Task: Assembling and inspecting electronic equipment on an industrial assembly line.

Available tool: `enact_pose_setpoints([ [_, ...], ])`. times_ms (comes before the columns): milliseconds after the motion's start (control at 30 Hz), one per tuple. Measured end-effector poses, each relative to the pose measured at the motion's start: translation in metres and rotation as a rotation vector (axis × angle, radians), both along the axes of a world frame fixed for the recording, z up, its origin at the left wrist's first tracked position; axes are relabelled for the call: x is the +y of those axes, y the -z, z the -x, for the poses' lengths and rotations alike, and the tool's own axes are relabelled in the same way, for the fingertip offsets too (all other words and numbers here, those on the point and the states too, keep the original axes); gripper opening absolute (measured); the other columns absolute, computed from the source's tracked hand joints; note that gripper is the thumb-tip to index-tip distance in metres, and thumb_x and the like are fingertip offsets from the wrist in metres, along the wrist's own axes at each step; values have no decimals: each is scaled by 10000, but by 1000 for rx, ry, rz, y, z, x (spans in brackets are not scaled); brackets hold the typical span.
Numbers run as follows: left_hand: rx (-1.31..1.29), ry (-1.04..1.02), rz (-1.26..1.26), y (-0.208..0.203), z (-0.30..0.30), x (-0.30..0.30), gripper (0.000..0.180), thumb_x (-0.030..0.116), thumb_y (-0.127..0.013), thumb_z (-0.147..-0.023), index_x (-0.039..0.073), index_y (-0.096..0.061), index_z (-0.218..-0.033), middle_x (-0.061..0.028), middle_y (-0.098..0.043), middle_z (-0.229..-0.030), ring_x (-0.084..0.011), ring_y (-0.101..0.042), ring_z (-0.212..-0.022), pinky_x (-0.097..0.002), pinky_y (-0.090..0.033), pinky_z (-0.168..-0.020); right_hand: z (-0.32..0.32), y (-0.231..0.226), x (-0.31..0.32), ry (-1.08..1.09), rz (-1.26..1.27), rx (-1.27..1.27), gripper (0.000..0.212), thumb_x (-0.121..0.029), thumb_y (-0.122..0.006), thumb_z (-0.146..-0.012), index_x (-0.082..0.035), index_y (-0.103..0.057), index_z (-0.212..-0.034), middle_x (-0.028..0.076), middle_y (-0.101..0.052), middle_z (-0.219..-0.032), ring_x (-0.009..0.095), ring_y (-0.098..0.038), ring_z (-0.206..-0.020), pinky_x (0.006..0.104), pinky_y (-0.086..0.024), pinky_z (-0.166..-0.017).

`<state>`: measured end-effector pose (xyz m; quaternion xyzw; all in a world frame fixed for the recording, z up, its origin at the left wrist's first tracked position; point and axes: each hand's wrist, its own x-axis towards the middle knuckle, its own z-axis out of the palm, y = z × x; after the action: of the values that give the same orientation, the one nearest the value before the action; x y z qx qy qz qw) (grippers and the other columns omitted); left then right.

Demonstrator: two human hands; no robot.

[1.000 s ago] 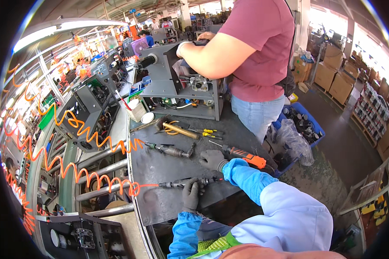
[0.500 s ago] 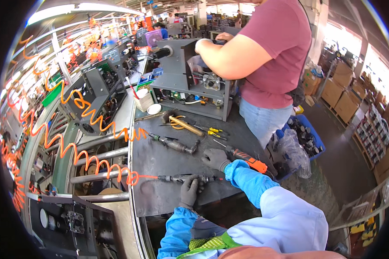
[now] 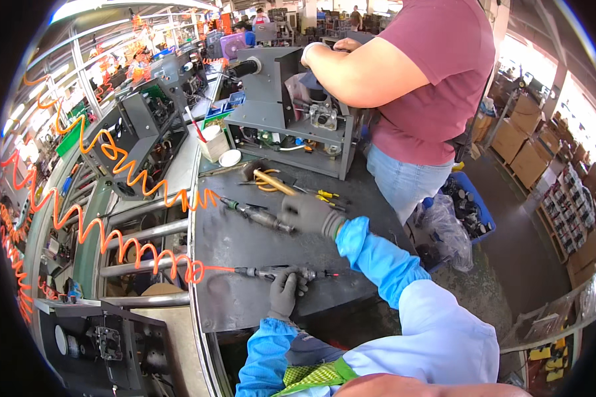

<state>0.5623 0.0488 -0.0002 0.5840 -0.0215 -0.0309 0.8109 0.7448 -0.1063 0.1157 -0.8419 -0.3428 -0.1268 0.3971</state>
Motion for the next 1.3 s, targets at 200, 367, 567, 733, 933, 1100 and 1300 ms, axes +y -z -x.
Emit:
enact_pose_setpoints([
  [200, 11, -3, -33, 7, -5, -2, 254, 156, -482, -1027, 15, -567, -1220, -81, -668, -911, -140, -632, -729, -249, -503, -623, 21, 80, -48, 56, 484, -36, 327, -407, -566, -888, -86, -630, -894, 151, -641, -823, 357, -643, -798, 484, -500, -708],
  [367, 1, -10, -76, 5, 2, -1, 256, 143, -487, -1020, 9, -565, -1224, -82, -663, -923, -146, -631, -731, -255, -503, -625, 42, 119, -60, 257, 359, -80, 307, -423, -597, -873, -116, -592, -867, 126, -627, -812, 339, -637, -787, 484, -488, -684],
  [567, 3, -26, -78, 5, 2, -2, 262, 137, -484, -1014, 5, -558, -1228, -82, -657, -889, -154, -627, -719, -259, -498, -619, 41, 122, -57, 279, 339, -81, 280, -398, -581, -888, -119, -592, -905, 138, -635, -816, 348, -643, -764, 488, -504, -670],
  [733, -23, 1, -63, 5, 1, -4, 258, 132, -500, -1011, 13, -565, -1231, -81, -661, -929, -143, -625, -735, -251, -497, -625, 38, 117, -60, 310, 390, -76, 284, -405, -586, -886, -122, -591, -900, 133, -635, -830, 350, -640, -776, 489, -501, -689],
  [933, -19, 0, -56, 6, -2, -7, 257, 133, -501, -1011, 15, -566, -1229, -78, -665, -931, -138, -626, -736, -250, -499, -630, 37, 119, -61, 304, 353, -95, 323, -441, -577, -905, -122, -599, -857, 120, -630, -832, 332, -636, -794, 481, -484, -695],
  [1100, -29, -10, -52, 8, -3, -4, 255, 134, -500, -1011, 18, -569, -1227, -76, -667, -926, -136, -628, -737, -250, -500, -632, 39, 117, -55, 319, 357, -94, 337, -457, -575, -907, -126, -598, -849, 113, -630, -827, 332, -635, -790, 480, -485, -693],
  [1300, -11, -7, -62, -1, -1, -7, 255, 129, -501, -1008, 19, -573, -1226, -76, -670, -931, -132, -629, -738, -249, -502, -631, 37, 120, -60, 314, 326, -149, 331, -449, -589, -895, -124, -594, -832, 116, -627, -807, 335, -633, -771, 478, -478, -676],
])
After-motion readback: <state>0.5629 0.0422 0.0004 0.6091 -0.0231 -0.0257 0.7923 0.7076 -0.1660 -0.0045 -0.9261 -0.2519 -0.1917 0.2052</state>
